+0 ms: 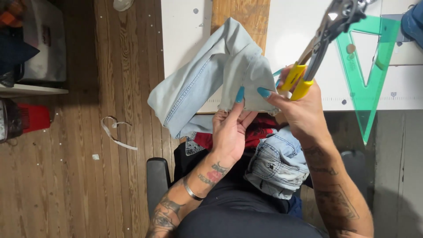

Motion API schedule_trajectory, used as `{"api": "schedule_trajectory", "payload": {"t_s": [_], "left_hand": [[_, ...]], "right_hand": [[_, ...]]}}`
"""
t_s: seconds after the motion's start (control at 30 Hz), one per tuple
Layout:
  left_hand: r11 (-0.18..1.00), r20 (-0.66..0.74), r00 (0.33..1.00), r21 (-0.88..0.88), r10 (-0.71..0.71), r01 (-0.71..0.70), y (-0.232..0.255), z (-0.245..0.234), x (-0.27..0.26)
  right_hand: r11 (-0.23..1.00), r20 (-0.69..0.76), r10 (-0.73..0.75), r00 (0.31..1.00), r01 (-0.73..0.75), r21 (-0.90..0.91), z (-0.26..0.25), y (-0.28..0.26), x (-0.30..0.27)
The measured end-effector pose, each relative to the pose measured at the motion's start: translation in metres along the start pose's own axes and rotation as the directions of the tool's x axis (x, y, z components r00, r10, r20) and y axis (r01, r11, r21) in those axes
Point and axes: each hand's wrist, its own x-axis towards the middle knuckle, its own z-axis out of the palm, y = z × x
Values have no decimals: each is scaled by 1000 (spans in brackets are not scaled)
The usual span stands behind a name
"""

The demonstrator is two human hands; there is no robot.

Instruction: Punching holes and attaching metal hardware to denim clothing using a rotary punch and a manual press

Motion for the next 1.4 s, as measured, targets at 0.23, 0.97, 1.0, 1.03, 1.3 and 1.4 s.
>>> {"api": "schedule_trajectory", "payload": {"t_s": [0.23,0.97,1.0,1.03,1.3,1.4], "left_hand": [[1000,-2,1000,-8,6,-7,-15,-20,13],[978,-57,985,-147,-160,150,-28,-30,23],[979,-36,987,-137,-155,149,-27,-28,22],[979,-36,987,-138,-155,148,-28,-30,23],[964,-184,952,-157,-242,215,-17,-20,16],[967,-145,961,-140,-234,214,-19,-23,16]], "right_hand": [[1000,-104,-4,995,7,26,-15,-7,-1],[719,273,644,714,-445,-534,-40,36,-119],[685,246,661,709,-436,-584,-36,35,-118],[684,246,661,709,-435,-585,-33,35,-115],[663,152,664,732,-483,-572,-17,29,-98],[638,111,674,730,-501,-585,-12,24,-90]]}}
